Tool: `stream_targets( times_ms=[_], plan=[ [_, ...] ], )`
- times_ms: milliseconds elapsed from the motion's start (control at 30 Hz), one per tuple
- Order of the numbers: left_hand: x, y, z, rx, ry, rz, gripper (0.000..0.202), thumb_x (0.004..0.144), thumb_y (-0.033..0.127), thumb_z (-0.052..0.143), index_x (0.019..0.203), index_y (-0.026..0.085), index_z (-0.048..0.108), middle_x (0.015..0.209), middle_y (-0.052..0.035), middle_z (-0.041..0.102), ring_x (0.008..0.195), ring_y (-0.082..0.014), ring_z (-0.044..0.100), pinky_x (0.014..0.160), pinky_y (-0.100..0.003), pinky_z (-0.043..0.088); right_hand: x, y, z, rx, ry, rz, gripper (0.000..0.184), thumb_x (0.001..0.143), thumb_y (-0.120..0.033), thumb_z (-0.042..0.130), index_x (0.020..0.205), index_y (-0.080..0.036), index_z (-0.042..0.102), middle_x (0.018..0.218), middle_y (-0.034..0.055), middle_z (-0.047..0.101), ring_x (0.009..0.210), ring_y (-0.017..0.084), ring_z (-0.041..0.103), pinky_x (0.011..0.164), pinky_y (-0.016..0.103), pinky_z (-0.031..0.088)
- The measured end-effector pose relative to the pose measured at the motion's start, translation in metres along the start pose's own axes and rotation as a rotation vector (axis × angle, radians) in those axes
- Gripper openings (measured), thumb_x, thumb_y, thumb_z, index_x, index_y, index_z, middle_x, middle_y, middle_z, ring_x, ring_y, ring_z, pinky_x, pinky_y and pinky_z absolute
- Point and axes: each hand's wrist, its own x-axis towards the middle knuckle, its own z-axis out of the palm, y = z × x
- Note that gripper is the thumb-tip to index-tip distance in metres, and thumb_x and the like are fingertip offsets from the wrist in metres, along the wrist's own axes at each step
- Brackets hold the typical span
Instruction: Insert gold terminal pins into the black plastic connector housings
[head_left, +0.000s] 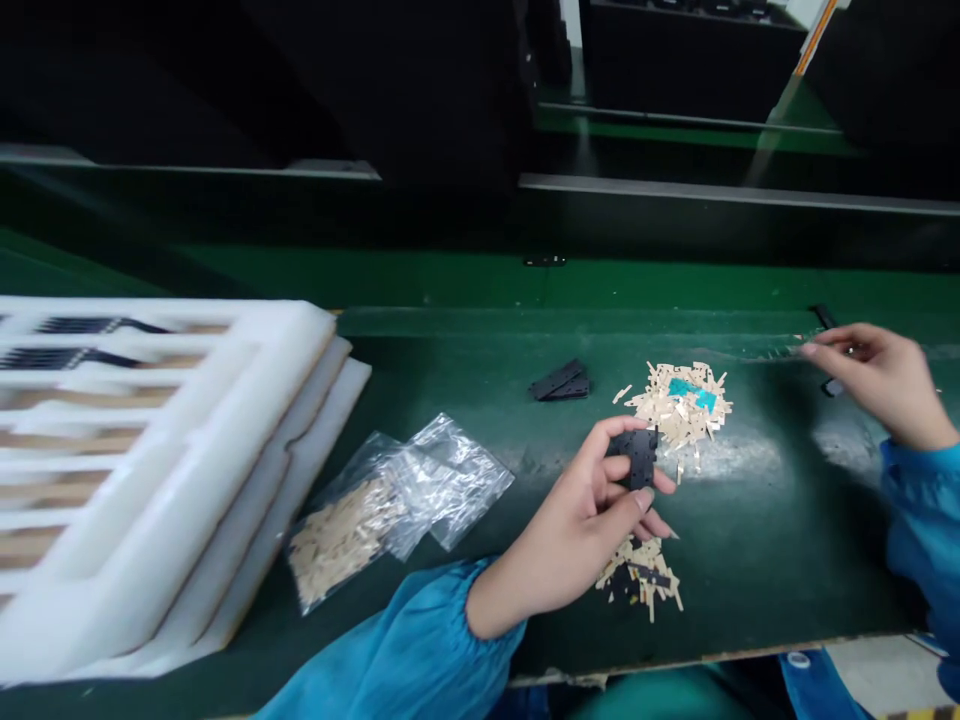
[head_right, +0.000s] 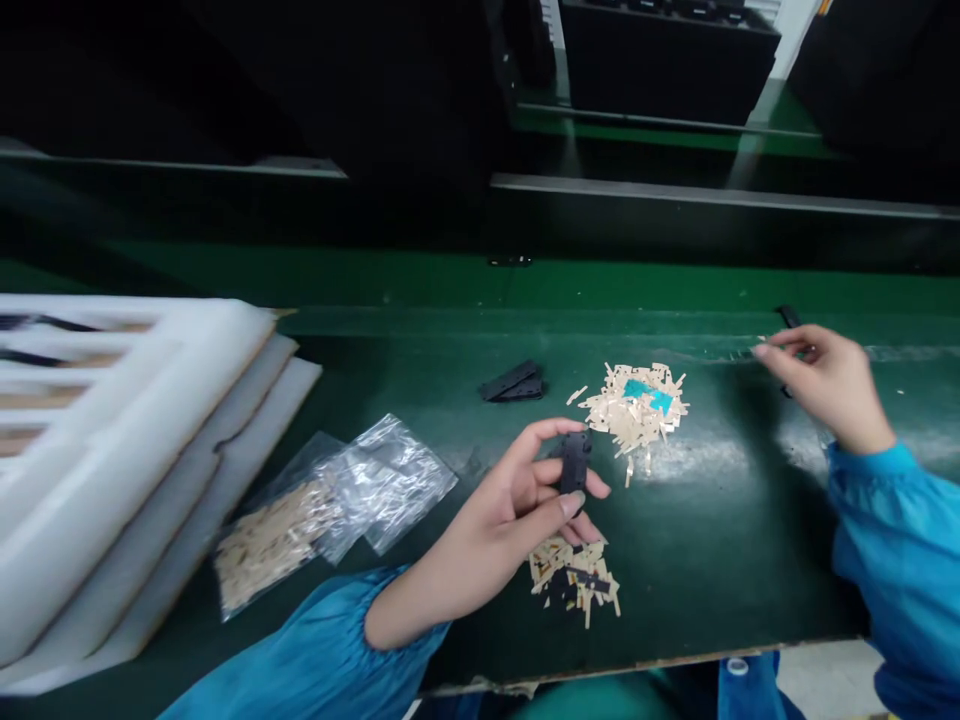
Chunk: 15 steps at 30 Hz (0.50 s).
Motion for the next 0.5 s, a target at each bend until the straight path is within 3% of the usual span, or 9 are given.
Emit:
stream_targets(
  times_ms=[67, 133, 200, 300, 500],
  plan=[
    [-0.001, -0.001, 0.002, 0.002, -0.012, 0.008, 0.046, 0.099, 0.021, 0.059, 0.137, 0.023, 0.033, 0.110, -0.0082, 0.067, 0.078, -0.0170, 0.075, 0.071, -0.028, 0.058, -0.037, -0.026, 0.023, 0.279, -0.289, -0.071, 0.028, 0.086, -0.045, 0.077, 0.093, -0.018, 0.077, 0.093, 0.0132, 0.074, 0.082, 0.024, 0.065, 0.075, 0.036, 0.048],
    [-0.001, -0.003, 0.004, 0.010, -0.015, 0.012, 0.046, 0.098, 0.020, 0.058, 0.137, 0.023, 0.033, 0.107, -0.0066, 0.067, 0.077, -0.0163, 0.075, 0.069, -0.027, 0.058, -0.067, -0.051, 0.048, 0.441, -0.512, -0.097, 0.029, 0.082, -0.046, 0.080, 0.092, -0.019, 0.078, 0.084, 0.0073, 0.072, 0.074, 0.020, 0.061, 0.067, 0.033, 0.046],
    [-0.002, -0.004, 0.006, 0.022, -0.011, 0.017, 0.046, 0.098, 0.019, 0.058, 0.136, 0.023, 0.032, 0.104, -0.0049, 0.066, 0.076, -0.0161, 0.075, 0.068, -0.025, 0.058, -0.088, -0.069, 0.066, 0.510, -0.651, -0.127, 0.027, 0.081, -0.043, 0.081, 0.092, -0.019, 0.078, 0.075, 0.0027, 0.065, 0.065, 0.016, 0.052, 0.059, 0.030, 0.041],
    [-0.003, -0.006, 0.009, 0.038, 0.002, 0.037, 0.046, 0.098, 0.017, 0.057, 0.136, 0.023, 0.032, 0.102, -0.0044, 0.067, 0.077, -0.0157, 0.076, 0.068, -0.024, 0.058, -0.103, -0.080, 0.081, 0.562, -0.705, -0.138, 0.021, 0.079, -0.036, 0.080, 0.087, -0.018, 0.075, 0.069, -0.0013, 0.055, 0.062, 0.014, 0.044, 0.056, 0.028, 0.035],
    [-0.004, -0.005, 0.010, 0.056, 0.005, 0.072, 0.044, 0.099, 0.013, 0.055, 0.136, 0.022, 0.034, 0.097, -0.0038, 0.069, 0.077, -0.0138, 0.074, 0.069, -0.022, 0.057, -0.111, -0.082, 0.089, 0.592, -0.586, -0.129, 0.019, 0.077, -0.033, 0.078, 0.079, -0.018, 0.067, 0.067, -0.0041, 0.047, 0.060, 0.012, 0.040, 0.054, 0.027, 0.032]
  ],
)
